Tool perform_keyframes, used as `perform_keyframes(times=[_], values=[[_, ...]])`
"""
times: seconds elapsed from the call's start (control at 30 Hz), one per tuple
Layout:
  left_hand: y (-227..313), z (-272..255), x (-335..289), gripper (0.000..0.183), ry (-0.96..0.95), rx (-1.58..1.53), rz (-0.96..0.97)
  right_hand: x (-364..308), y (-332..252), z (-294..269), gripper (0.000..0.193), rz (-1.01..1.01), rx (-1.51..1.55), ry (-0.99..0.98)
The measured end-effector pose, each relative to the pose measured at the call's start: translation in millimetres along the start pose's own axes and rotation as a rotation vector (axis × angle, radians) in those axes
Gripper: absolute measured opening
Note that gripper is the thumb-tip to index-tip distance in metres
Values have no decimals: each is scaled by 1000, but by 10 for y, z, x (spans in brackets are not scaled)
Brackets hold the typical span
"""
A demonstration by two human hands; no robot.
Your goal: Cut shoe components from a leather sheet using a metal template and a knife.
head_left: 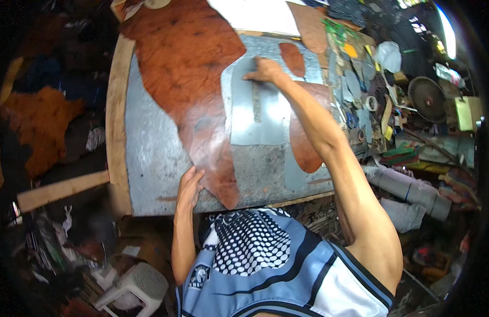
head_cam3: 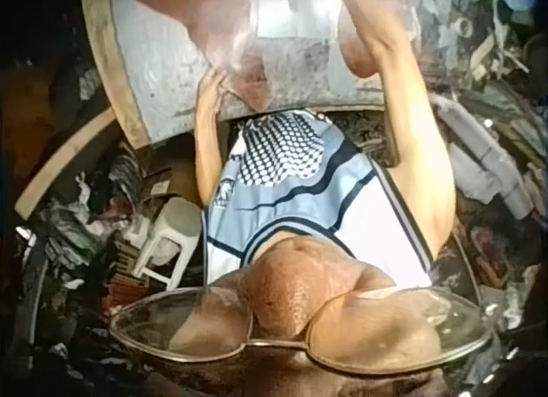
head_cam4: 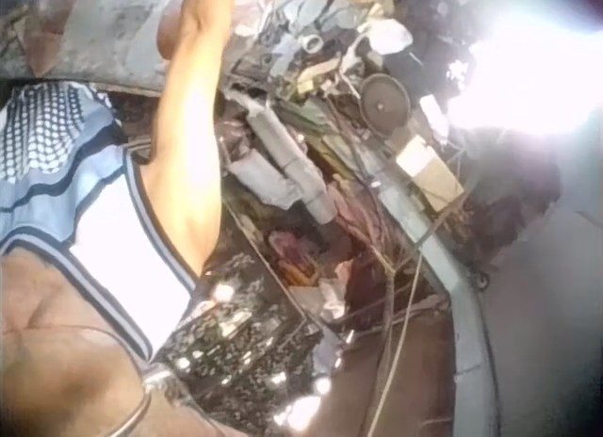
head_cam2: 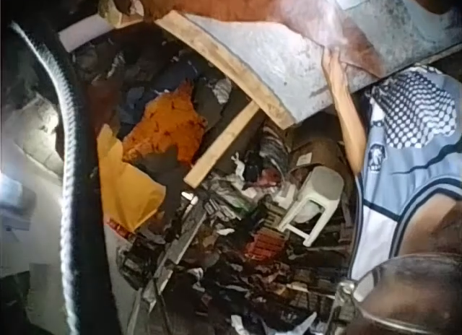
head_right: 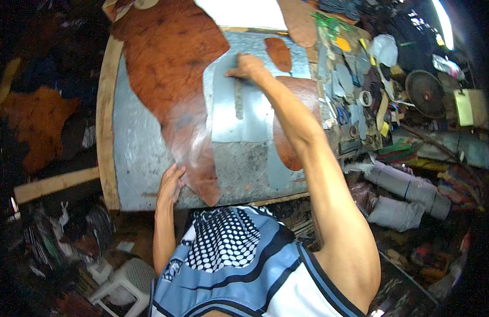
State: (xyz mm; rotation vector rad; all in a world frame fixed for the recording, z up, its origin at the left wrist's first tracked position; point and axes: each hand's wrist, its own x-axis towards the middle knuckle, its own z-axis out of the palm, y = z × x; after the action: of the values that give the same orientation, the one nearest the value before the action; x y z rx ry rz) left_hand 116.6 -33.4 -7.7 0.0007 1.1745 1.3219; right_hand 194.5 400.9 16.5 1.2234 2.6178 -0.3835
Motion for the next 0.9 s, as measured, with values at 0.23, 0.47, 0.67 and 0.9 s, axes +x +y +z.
perform_keyframes(times=[0.23,0.47,0.67,0.9], values=[[-35,19,-58,34,54,-17,40,-11,-207,-155,101,-12,46,-86],[211,-406,-408,36,111,124,69,-192,-469,-24,93,-19,146,-8],[385,-476,-738,32,232,494,-44,-481,133,515,34,-239,356,94],[39,-545,-875,27,175,662,3,-1549,-39,-1335,20,-148,906,24]])
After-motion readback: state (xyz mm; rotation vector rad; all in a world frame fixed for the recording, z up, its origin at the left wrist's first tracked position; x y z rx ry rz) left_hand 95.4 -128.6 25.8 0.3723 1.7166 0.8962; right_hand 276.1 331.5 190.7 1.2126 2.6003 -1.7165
